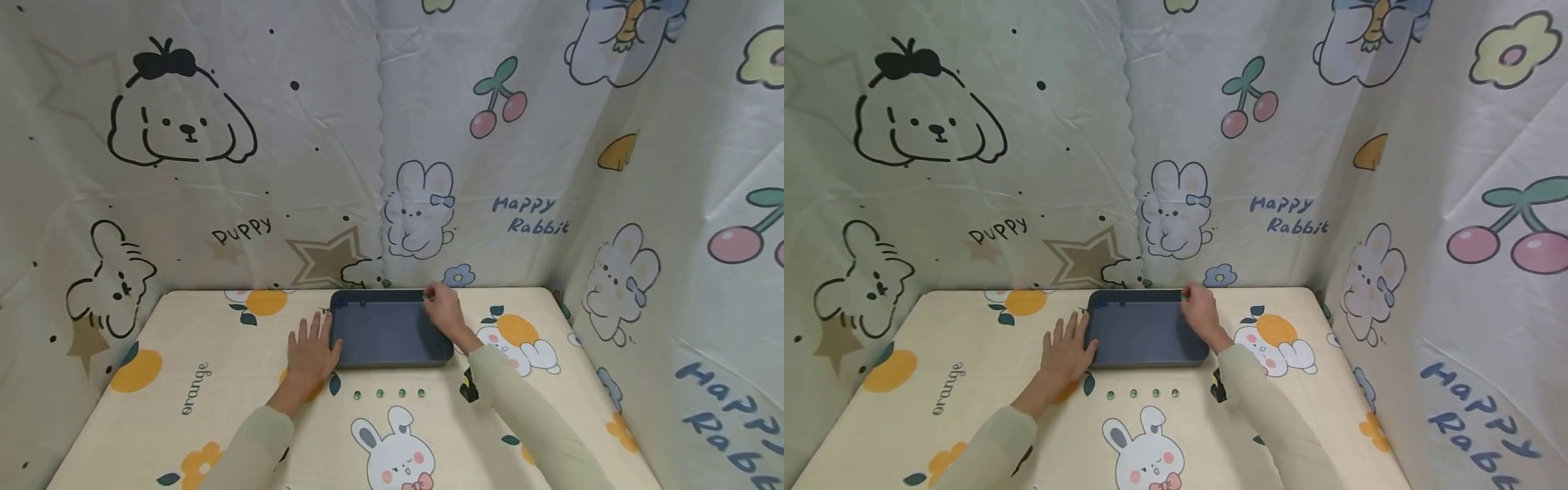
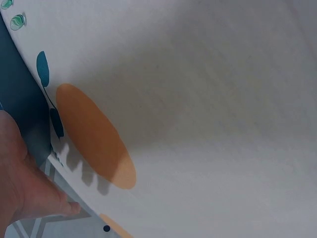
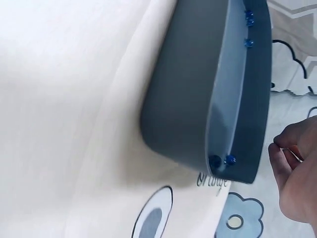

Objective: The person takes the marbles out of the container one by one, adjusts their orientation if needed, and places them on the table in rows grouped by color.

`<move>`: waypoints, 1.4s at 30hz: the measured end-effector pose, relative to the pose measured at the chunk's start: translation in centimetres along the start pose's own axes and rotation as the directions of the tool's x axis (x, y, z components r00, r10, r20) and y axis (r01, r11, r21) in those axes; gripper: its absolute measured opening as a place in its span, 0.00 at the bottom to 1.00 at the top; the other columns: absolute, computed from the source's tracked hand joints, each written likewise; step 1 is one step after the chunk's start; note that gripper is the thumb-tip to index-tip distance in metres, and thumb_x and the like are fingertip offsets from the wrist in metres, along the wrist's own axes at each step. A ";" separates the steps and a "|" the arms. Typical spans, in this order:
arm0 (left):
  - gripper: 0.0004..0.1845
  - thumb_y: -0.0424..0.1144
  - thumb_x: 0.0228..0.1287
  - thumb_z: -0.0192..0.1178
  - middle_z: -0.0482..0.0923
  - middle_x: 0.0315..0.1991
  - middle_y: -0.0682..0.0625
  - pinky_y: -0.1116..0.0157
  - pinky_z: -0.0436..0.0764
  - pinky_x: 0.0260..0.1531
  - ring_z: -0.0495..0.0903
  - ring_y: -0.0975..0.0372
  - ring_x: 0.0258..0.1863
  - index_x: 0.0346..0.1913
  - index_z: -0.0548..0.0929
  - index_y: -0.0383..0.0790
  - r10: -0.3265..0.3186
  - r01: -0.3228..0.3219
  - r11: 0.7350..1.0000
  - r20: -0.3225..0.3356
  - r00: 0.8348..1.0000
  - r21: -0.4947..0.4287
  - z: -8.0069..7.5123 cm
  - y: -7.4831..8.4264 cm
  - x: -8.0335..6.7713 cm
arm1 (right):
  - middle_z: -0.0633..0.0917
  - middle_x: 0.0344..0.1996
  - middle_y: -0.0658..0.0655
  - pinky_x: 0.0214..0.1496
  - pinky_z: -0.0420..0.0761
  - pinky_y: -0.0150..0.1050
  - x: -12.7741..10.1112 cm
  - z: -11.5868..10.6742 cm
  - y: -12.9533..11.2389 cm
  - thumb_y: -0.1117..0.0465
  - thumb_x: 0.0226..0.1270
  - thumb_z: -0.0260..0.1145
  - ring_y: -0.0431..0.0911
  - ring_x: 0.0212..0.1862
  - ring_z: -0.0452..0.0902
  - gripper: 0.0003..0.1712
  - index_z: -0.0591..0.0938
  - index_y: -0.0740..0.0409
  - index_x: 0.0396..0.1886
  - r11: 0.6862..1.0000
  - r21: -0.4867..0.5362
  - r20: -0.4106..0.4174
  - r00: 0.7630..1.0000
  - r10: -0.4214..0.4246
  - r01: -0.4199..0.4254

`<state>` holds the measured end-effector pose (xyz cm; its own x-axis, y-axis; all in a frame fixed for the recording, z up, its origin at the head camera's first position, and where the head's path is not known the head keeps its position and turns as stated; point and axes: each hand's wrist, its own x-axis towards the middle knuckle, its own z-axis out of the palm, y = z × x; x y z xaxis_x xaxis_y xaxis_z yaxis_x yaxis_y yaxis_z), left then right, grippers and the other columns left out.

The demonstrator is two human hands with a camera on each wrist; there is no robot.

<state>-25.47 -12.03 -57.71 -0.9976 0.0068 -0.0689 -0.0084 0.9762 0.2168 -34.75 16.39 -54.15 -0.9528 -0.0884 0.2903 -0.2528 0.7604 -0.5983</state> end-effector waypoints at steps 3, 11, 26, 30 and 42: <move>0.39 0.55 0.75 0.47 0.45 0.79 0.36 0.37 0.46 0.70 0.44 0.37 0.75 0.80 0.50 0.39 0.000 0.000 1.000 0.000 1.000 -0.005 0.1 -0.1 0.0 | 0.86 0.35 0.59 0.40 0.83 0.46 -0.5 -0.7 0.0 0.73 0.58 0.66 0.50 0.38 0.84 0.07 0.83 0.62 0.36 1.000 0.020 0.012 1.000 0.024 -0.024; 0.39 0.54 0.75 0.47 0.45 0.79 0.36 0.37 0.44 0.70 0.43 0.37 0.76 0.80 0.50 0.39 -0.001 0.002 1.000 0.006 1.000 -0.029 0.0 -0.2 0.0 | 0.86 0.38 0.57 0.42 0.85 0.44 -3.5 -2.0 0.5 0.73 0.61 0.67 0.50 0.42 0.84 0.07 0.83 0.60 0.37 0.994 0.074 0.035 0.997 0.073 -0.076; 0.39 0.54 0.76 0.46 0.43 0.79 0.36 0.37 0.45 0.71 0.43 0.37 0.76 0.80 0.49 0.39 -0.010 0.010 1.000 0.017 1.000 -0.017 0.4 -0.3 -0.2 | 0.85 0.34 0.52 0.40 0.85 0.35 -9.5 -4.4 0.6 0.73 0.58 0.69 0.46 0.38 0.82 0.08 0.83 0.57 0.33 0.973 0.231 0.021 1.000 0.016 -0.020; 0.39 0.55 0.76 0.46 0.43 0.79 0.36 0.38 0.45 0.71 0.43 0.38 0.76 0.80 0.49 0.39 -0.006 0.007 1.000 0.014 1.000 -0.006 0.3 -0.2 0.0 | 0.85 0.33 0.52 0.40 0.84 0.35 -10.6 -4.8 0.5 0.73 0.57 0.70 0.46 0.38 0.82 0.08 0.83 0.57 0.33 0.973 0.231 0.014 1.000 0.000 -0.003; 0.39 0.55 0.76 0.44 0.42 0.79 0.37 0.39 0.44 0.71 0.41 0.38 0.76 0.80 0.47 0.40 -0.008 0.009 1.000 0.037 0.999 -0.016 -0.1 -0.1 -0.1 | 0.85 0.33 0.50 0.37 0.84 0.32 -14.1 -4.6 1.1 0.76 0.54 0.70 0.44 0.36 0.82 0.11 0.84 0.56 0.31 0.969 0.248 0.037 0.999 -0.019 0.009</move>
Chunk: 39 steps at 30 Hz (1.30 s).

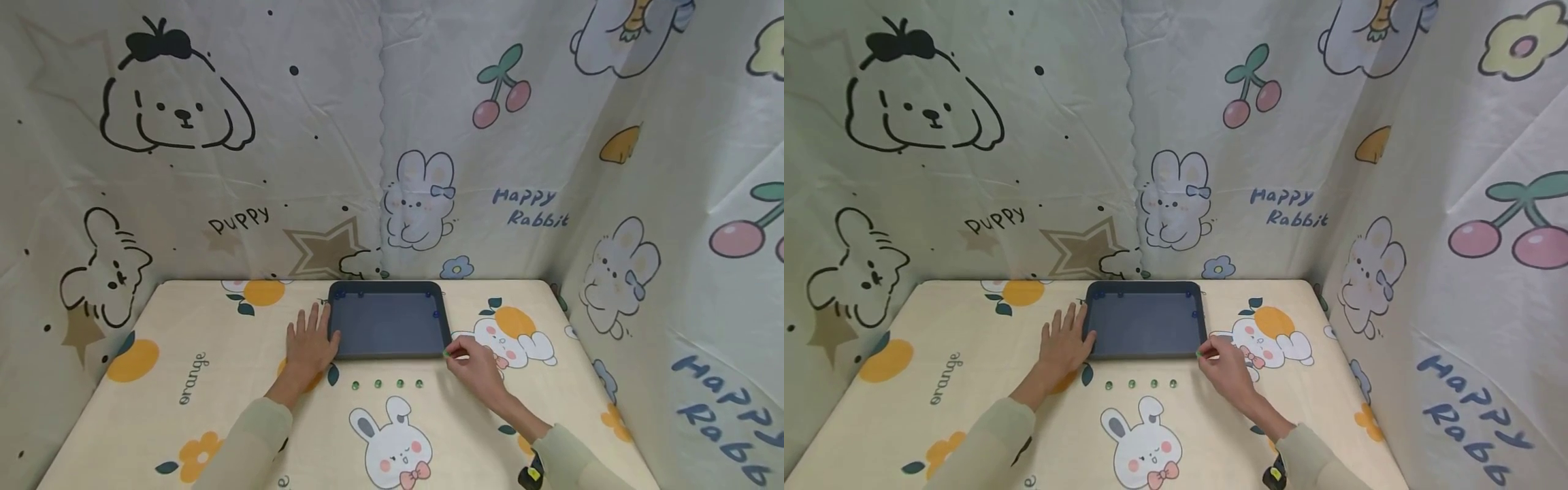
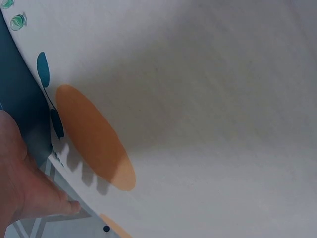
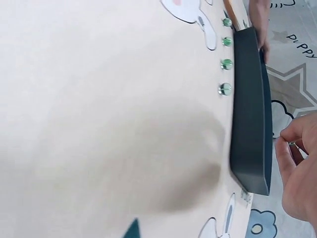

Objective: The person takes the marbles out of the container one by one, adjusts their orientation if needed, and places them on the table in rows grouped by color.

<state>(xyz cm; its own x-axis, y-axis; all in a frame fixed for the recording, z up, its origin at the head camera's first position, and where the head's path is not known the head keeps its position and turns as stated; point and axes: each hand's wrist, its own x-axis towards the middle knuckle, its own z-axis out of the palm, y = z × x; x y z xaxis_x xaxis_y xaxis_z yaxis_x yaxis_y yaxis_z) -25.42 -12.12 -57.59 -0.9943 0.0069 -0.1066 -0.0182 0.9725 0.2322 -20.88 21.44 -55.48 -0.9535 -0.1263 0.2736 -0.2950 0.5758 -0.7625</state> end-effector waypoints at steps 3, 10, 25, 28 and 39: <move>0.39 0.55 0.76 0.44 0.42 0.79 0.36 0.38 0.45 0.71 0.42 0.38 0.76 0.80 0.47 0.39 0.006 -0.006 1.000 -0.001 1.000 0.004 -0.1 -0.1 0.0 | 0.84 0.32 0.48 0.36 0.85 0.33 -0.5 0.4 0.5 0.76 0.54 0.71 0.43 0.35 0.81 0.11 0.84 0.56 0.31 1.000 -0.002 0.018 1.000 -0.009 0.009; 0.39 0.55 0.76 0.43 0.42 0.79 0.37 0.38 0.45 0.71 0.42 0.39 0.76 0.81 0.47 0.40 0.012 -0.012 1.000 -0.001 1.000 0.013 -0.2 -0.1 0.1 | 0.84 0.30 0.46 0.37 0.83 0.31 -1.5 0.9 1.4 0.76 0.54 0.70 0.40 0.34 0.80 0.13 0.83 0.53 0.30 0.998 -0.035 0.092 0.994 0.052 -0.049; 0.39 0.54 0.76 0.46 0.44 0.79 0.35 0.37 0.46 0.71 0.43 0.37 0.75 0.80 0.49 0.39 0.006 -0.006 1.000 -0.023 1.000 -0.004 -0.1 0.0 0.1 | 0.81 0.27 0.44 0.36 0.81 0.33 -2.8 1.5 2.3 0.75 0.59 0.69 0.39 0.31 0.76 0.12 0.82 0.53 0.31 0.985 -0.099 0.149 0.977 0.154 -0.140; 0.39 0.54 0.76 0.46 0.44 0.79 0.35 0.37 0.46 0.70 0.43 0.37 0.75 0.80 0.49 0.39 0.009 -0.009 1.000 -0.023 1.000 -0.009 0.0 0.1 0.0 | 0.81 0.28 0.44 0.36 0.80 0.33 -2.9 1.5 2.4 0.75 0.59 0.69 0.40 0.32 0.76 0.12 0.82 0.53 0.31 0.987 -0.088 0.154 0.977 0.150 -0.138; 0.39 0.54 0.76 0.46 0.44 0.79 0.35 0.36 0.47 0.70 0.44 0.37 0.75 0.80 0.49 0.39 0.018 -0.018 1.000 -0.027 0.999 -0.009 0.2 0.0 0.1 | 0.81 0.27 0.44 0.35 0.80 0.32 -3.0 2.0 2.6 0.74 0.58 0.70 0.39 0.31 0.76 0.11 0.83 0.53 0.31 0.987 -0.103 0.169 0.976 0.139 -0.123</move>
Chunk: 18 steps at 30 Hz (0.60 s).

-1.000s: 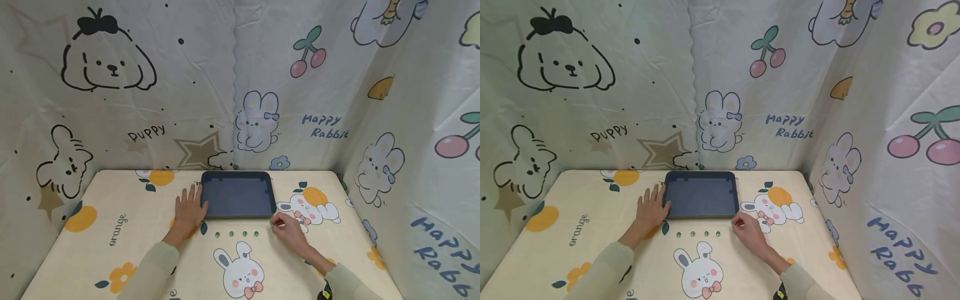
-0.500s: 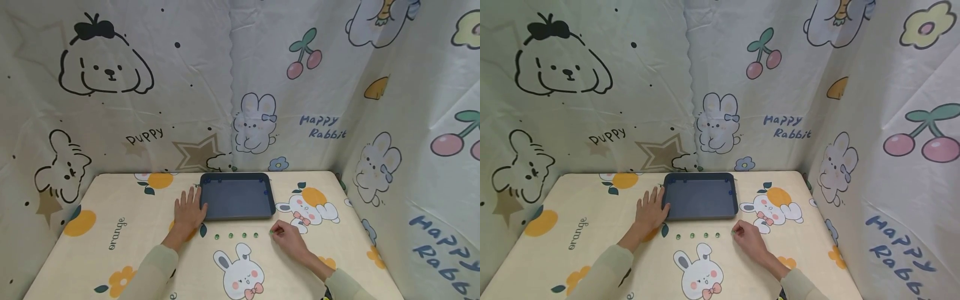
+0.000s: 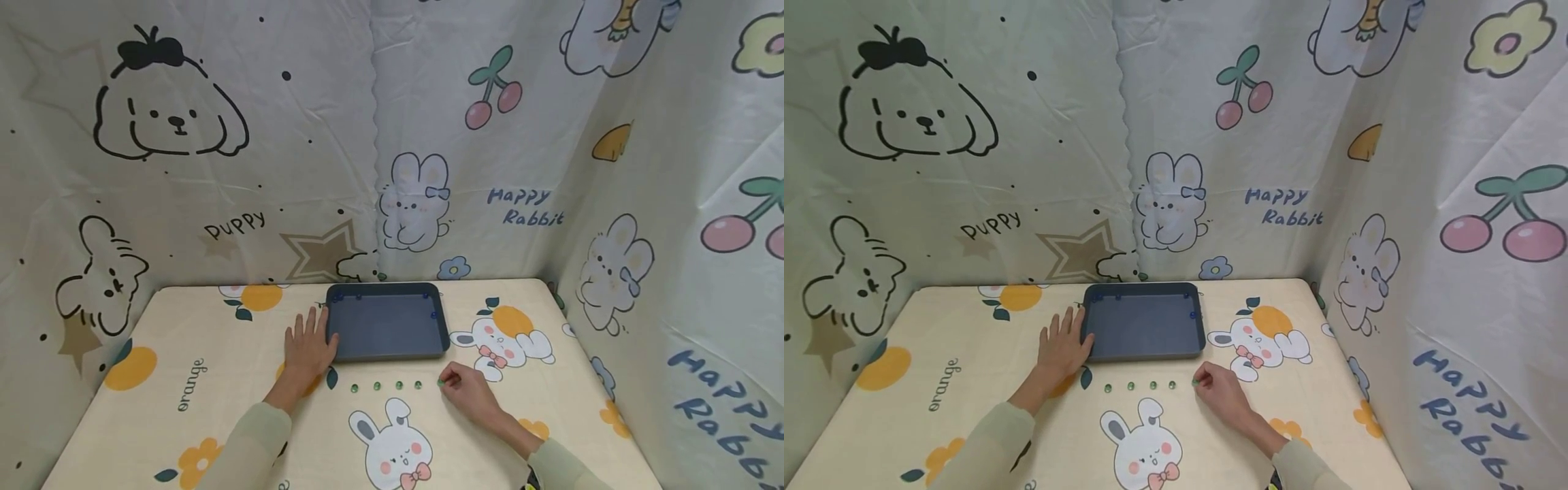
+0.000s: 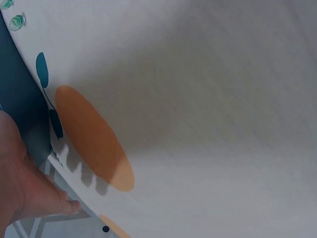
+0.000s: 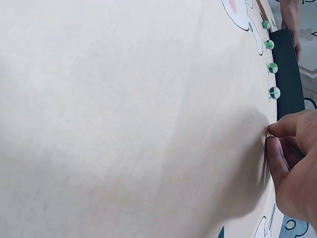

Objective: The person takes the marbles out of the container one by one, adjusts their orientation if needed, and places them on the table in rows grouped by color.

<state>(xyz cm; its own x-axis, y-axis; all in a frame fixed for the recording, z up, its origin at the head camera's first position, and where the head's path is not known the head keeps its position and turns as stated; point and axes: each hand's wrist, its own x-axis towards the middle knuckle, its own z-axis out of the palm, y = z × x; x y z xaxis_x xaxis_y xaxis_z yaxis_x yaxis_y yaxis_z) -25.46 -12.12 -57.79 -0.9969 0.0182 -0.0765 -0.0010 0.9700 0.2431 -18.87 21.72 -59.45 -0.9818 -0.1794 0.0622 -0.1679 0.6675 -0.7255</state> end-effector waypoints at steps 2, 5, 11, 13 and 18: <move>0.39 0.54 0.75 0.46 0.44 0.79 0.35 0.36 0.47 0.70 0.44 0.37 0.75 0.80 0.49 0.39 0.000 0.000 1.000 -0.003 1.000 0.003 0.1 0.0 0.1 | 0.81 0.27 0.44 0.35 0.80 0.32 0.1 0.0 0.1 0.74 0.58 0.70 0.39 0.30 0.76 0.11 0.83 0.53 0.31 1.000 -0.005 0.003 1.000 -0.002 0.002; 0.39 0.54 0.75 0.47 0.44 0.78 0.35 0.36 0.47 0.70 0.44 0.37 0.75 0.80 0.49 0.39 0.000 0.000 1.000 -0.008 1.000 0.004 0.3 -0.1 0.2 | 0.81 0.26 0.44 0.34 0.80 0.32 0.1 0.0 0.1 0.74 0.57 0.69 0.39 0.31 0.75 0.11 0.82 0.53 0.31 1.000 -0.008 0.012 1.000 -0.006 0.006; 0.39 0.54 0.76 0.46 0.44 0.79 0.35 0.36 0.46 0.70 0.43 0.37 0.75 0.80 0.48 0.39 -0.004 0.004 1.000 0.005 1.000 -0.005 0.3 -0.1 0.1 | 0.81 0.28 0.44 0.35 0.81 0.32 0.1 0.2 0.4 0.73 0.58 0.70 0.39 0.31 0.77 0.11 0.82 0.53 0.32 1.000 -0.010 0.025 1.000 -0.007 0.007; 0.39 0.54 0.76 0.46 0.44 0.79 0.35 0.36 0.46 0.70 0.44 0.37 0.75 0.80 0.48 0.39 -0.007 0.007 1.000 0.005 1.000 -0.008 0.3 -0.1 0.1 | 0.81 0.28 0.44 0.36 0.81 0.31 0.2 0.3 0.5 0.72 0.58 0.71 0.38 0.32 0.77 0.11 0.82 0.52 0.32 1.000 -0.011 0.027 1.000 -0.010 0.010; 0.39 0.54 0.76 0.46 0.44 0.78 0.34 0.36 0.46 0.70 0.44 0.36 0.75 0.80 0.49 0.39 -0.013 0.012 1.000 -0.004 1.000 -0.010 0.2 0.0 0.1 | 0.81 0.28 0.44 0.36 0.81 0.31 0.3 0.3 0.5 0.72 0.59 0.71 0.39 0.32 0.77 0.11 0.82 0.52 0.33 1.000 -0.011 0.035 0.999 -0.018 0.018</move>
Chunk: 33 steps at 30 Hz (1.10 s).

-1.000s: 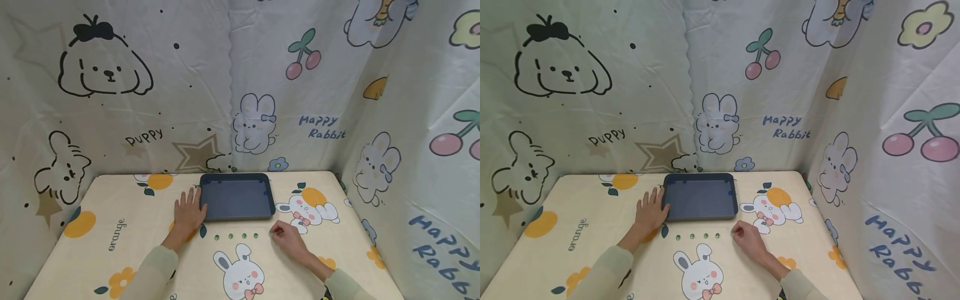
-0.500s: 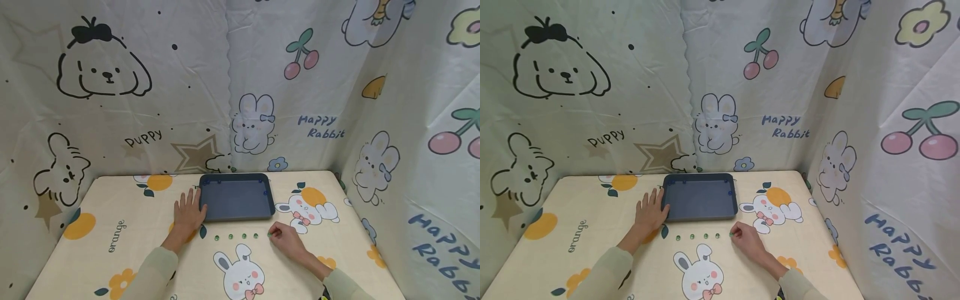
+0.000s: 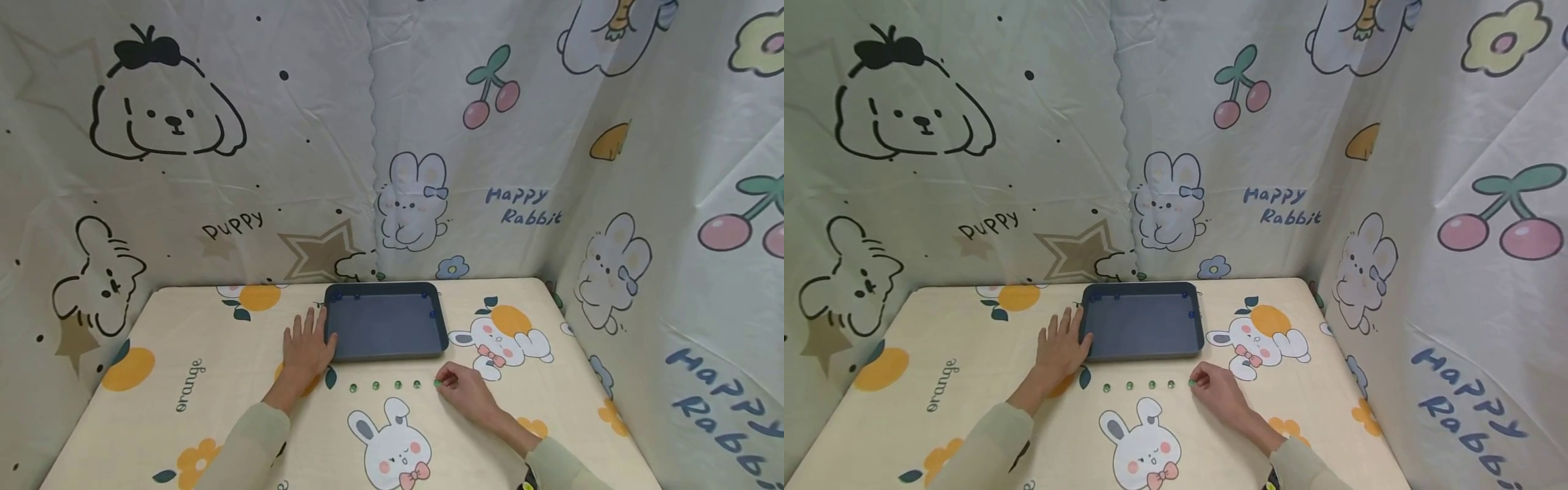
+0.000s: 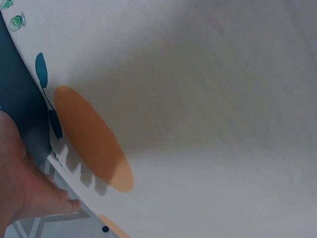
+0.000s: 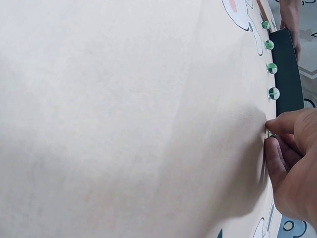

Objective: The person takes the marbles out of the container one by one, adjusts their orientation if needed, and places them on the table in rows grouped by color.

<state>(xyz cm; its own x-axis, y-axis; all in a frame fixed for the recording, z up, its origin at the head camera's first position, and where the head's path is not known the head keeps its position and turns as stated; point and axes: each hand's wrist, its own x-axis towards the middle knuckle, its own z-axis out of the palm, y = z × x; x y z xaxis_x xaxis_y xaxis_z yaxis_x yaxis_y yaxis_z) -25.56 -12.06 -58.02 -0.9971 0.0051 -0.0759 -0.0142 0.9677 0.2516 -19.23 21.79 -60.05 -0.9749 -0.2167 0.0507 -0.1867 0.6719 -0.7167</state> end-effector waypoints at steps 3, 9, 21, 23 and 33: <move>0.39 0.53 0.76 0.47 0.45 0.78 0.34 0.36 0.46 0.70 0.44 0.36 0.75 0.80 0.49 0.39 -0.001 0.001 1.000 -0.004 1.000 -0.004 0.0 0.0 0.0 | 0.81 0.29 0.45 0.36 0.81 0.31 0.0 0.0 -0.1 0.72 0.59 0.71 0.39 0.33 0.77 0.10 0.82 0.52 0.33 1.000 -0.001 0.007 1.000 0.001 -0.001; 0.39 0.53 0.76 0.47 0.44 0.78 0.34 0.36 0.46 0.70 0.44 0.36 0.75 0.80 0.49 0.39 -0.007 0.007 1.000 -0.004 1.000 -0.007 0.0 0.1 0.0 | 0.82 0.30 0.45 0.37 0.81 0.32 0.0 0.0 -0.3 0.73 0.59 0.70 0.40 0.33 0.78 0.11 0.83 0.53 0.34 1.000 -0.003 0.014 1.000 0.009 -0.009; 0.39 0.54 0.76 0.46 0.44 0.78 0.34 0.37 0.46 0.70 0.44 0.36 0.75 0.80 0.48 0.40 -0.008 0.009 1.000 0.009 1.000 -0.004 0.1 0.0 0.0 | 0.82 0.30 0.45 0.37 0.81 0.32 -0.1 0.1 -0.3 0.73 0.59 0.70 0.40 0.33 0.77 0.11 0.83 0.53 0.35 1.000 -0.012 0.017 1.000 0.011 -0.010; 0.39 0.54 0.76 0.45 0.44 0.78 0.34 0.37 0.46 0.70 0.44 0.37 0.75 0.80 0.48 0.40 -0.007 0.007 1.000 0.012 1.000 -0.006 0.1 0.0 0.0 | 0.82 0.31 0.45 0.37 0.81 0.32 -0.2 0.1 -0.3 0.73 0.59 0.71 0.40 0.33 0.77 0.11 0.83 0.53 0.35 1.000 -0.011 0.020 1.000 0.011 -0.011; 0.39 0.54 0.76 0.45 0.45 0.78 0.34 0.37 0.46 0.70 0.44 0.37 0.75 0.80 0.48 0.40 -0.002 0.002 1.000 0.012 1.000 -0.007 -0.1 0.0 0.0 | 0.81 0.31 0.46 0.38 0.82 0.32 -0.3 0.1 -0.4 0.72 0.59 0.71 0.40 0.34 0.77 0.11 0.83 0.53 0.35 1.000 -0.016 0.017 1.000 0.021 -0.020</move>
<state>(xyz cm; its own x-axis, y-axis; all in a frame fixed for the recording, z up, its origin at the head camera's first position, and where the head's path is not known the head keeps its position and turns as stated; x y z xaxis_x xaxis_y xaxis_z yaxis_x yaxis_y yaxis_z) -25.59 -12.10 -57.92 -0.9961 0.0064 -0.0881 -0.0166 0.9659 0.2585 -18.89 21.49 -59.81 -0.9763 -0.2153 0.0239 -0.1689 0.6876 -0.7062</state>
